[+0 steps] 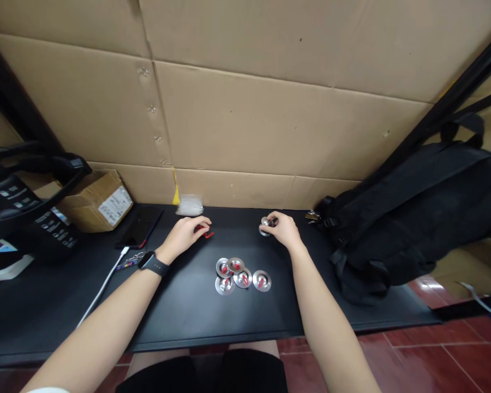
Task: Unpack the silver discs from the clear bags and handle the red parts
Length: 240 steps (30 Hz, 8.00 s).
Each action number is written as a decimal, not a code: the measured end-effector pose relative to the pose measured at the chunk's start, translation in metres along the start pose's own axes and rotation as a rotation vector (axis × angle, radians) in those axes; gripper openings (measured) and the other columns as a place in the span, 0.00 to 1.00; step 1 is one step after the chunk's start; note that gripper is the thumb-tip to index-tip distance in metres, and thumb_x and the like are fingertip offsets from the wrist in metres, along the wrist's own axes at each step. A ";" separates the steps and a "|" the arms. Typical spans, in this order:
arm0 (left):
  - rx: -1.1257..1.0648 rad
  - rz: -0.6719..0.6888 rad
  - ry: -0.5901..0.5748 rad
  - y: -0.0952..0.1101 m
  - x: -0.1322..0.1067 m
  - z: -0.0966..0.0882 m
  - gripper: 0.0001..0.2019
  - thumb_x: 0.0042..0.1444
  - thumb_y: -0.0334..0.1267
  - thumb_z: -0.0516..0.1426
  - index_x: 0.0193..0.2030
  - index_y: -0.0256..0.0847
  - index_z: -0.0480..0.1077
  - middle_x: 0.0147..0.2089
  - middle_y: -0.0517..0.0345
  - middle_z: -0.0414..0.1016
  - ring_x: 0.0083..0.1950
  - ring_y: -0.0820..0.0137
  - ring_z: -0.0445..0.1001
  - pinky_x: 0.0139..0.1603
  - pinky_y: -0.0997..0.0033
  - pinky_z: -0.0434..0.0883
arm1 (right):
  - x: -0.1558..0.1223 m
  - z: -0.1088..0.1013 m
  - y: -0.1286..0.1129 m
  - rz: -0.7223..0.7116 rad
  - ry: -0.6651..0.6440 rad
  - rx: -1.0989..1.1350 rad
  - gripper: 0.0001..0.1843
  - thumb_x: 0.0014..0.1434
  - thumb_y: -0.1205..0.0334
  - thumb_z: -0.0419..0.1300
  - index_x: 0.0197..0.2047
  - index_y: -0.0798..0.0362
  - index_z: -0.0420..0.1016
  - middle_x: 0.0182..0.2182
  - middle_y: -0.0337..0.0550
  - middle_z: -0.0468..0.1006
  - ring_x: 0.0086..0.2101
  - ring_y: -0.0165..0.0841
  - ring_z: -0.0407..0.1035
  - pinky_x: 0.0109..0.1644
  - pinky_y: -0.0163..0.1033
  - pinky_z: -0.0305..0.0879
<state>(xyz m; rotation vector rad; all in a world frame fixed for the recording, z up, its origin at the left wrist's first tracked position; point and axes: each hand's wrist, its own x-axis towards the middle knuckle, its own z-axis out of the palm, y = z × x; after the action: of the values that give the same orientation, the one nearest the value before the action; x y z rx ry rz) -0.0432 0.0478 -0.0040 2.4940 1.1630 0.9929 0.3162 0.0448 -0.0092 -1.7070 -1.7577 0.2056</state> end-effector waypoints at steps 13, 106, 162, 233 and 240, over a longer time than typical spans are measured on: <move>-0.169 0.229 -0.412 0.056 -0.005 0.000 0.04 0.59 0.37 0.60 0.38 0.43 0.78 0.35 0.59 0.79 0.34 0.72 0.75 0.38 0.74 0.69 | 0.003 0.011 0.019 -0.044 -0.182 0.056 0.16 0.43 0.53 0.74 0.35 0.48 0.80 0.30 0.39 0.81 0.31 0.34 0.73 0.37 0.36 0.66; -0.289 0.042 0.062 0.066 -0.006 0.022 0.07 0.67 0.40 0.56 0.42 0.43 0.75 0.44 0.55 0.71 0.47 0.68 0.72 0.52 0.68 0.69 | -0.044 0.019 -0.093 -0.449 -0.541 0.596 0.27 0.54 0.54 0.71 0.54 0.48 0.69 0.46 0.44 0.79 0.40 0.34 0.74 0.43 0.39 0.73; -0.249 -0.058 -0.018 0.083 -0.009 0.009 0.03 0.66 0.36 0.54 0.44 0.44 0.69 0.41 0.59 0.77 0.40 0.71 0.79 0.42 0.73 0.74 | -0.053 0.024 -0.108 -0.483 -0.431 0.534 0.17 0.56 0.54 0.71 0.46 0.50 0.80 0.41 0.42 0.82 0.40 0.36 0.76 0.46 0.38 0.69; -0.048 0.319 -0.373 0.098 -0.015 0.012 0.13 0.60 0.39 0.60 0.52 0.47 0.75 0.49 0.55 0.78 0.50 0.63 0.74 0.52 0.65 0.67 | -0.005 0.001 0.002 -0.007 -0.222 -0.083 0.21 0.49 0.57 0.71 0.48 0.46 0.78 0.42 0.43 0.82 0.42 0.39 0.76 0.46 0.40 0.68; -0.160 0.330 -0.432 0.100 -0.023 0.046 0.07 0.66 0.34 0.55 0.42 0.43 0.75 0.44 0.55 0.77 0.45 0.67 0.74 0.50 0.69 0.69 | -0.008 -0.001 -0.010 -0.115 -0.134 -0.092 0.25 0.54 0.58 0.68 0.55 0.50 0.75 0.52 0.52 0.74 0.54 0.46 0.69 0.56 0.49 0.67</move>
<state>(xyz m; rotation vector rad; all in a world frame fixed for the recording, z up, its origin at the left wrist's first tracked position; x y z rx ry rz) 0.0357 -0.0319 -0.0044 2.6319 0.5362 0.5369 0.3079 0.0359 -0.0063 -1.6832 -1.9853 0.1951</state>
